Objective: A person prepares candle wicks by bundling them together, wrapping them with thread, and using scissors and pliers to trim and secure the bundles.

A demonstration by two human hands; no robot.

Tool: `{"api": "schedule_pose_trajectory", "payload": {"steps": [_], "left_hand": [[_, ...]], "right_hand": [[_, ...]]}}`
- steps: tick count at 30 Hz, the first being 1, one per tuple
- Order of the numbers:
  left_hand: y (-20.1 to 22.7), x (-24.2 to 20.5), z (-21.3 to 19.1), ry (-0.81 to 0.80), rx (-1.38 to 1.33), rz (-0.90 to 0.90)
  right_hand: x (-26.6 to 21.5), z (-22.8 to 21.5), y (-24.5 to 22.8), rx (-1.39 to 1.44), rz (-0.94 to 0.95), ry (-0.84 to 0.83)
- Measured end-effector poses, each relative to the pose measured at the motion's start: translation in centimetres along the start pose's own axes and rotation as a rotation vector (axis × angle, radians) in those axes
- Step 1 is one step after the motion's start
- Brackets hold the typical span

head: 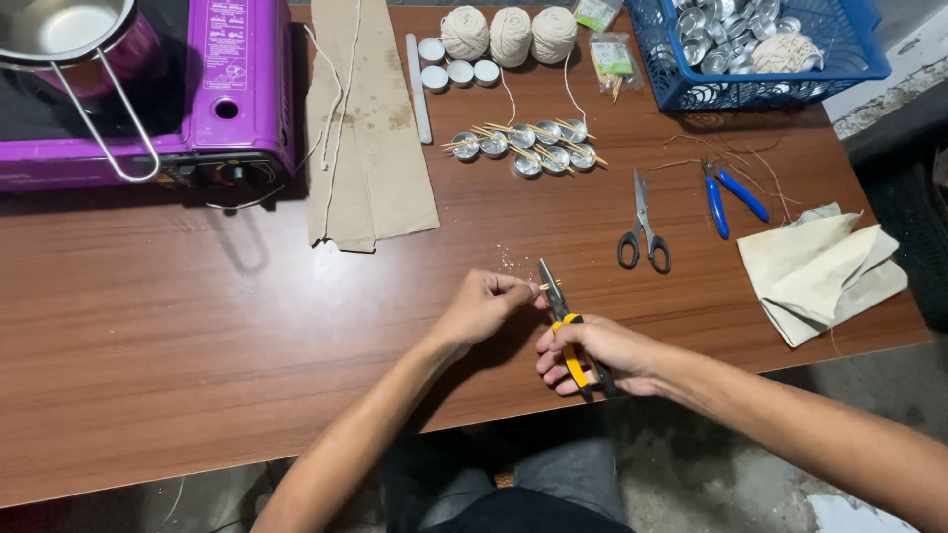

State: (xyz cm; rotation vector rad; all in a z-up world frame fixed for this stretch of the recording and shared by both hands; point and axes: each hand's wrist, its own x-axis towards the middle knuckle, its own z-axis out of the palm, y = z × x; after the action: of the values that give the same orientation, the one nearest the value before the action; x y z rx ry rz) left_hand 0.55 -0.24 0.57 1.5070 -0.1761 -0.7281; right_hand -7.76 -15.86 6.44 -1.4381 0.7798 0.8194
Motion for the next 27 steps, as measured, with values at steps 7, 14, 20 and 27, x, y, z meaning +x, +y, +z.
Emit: {"api": "schedule_pose_trajectory", "payload": {"steps": [7,14,20,27], "left_hand": [[1.6,-1.0,-1.2,0.000,-0.045,0.024],[1.7,-1.5,-2.1,-0.010,-0.033,0.010],[1.8,-1.2,-1.5,-0.070,0.034,0.113],[0.6,-0.4,-1.9,-0.094,0.086,0.170]], "right_hand": [[-2.1,-1.2,-1.5,-0.023,0.013,-0.088],[2.1,-5.7,1.0,0.059,-0.299,0.075],[3.8,-4.2,-0.4,0.085,-0.624,0.145],[6.2,-3.2,-0.4,0.051,-0.646,0.159]]}}
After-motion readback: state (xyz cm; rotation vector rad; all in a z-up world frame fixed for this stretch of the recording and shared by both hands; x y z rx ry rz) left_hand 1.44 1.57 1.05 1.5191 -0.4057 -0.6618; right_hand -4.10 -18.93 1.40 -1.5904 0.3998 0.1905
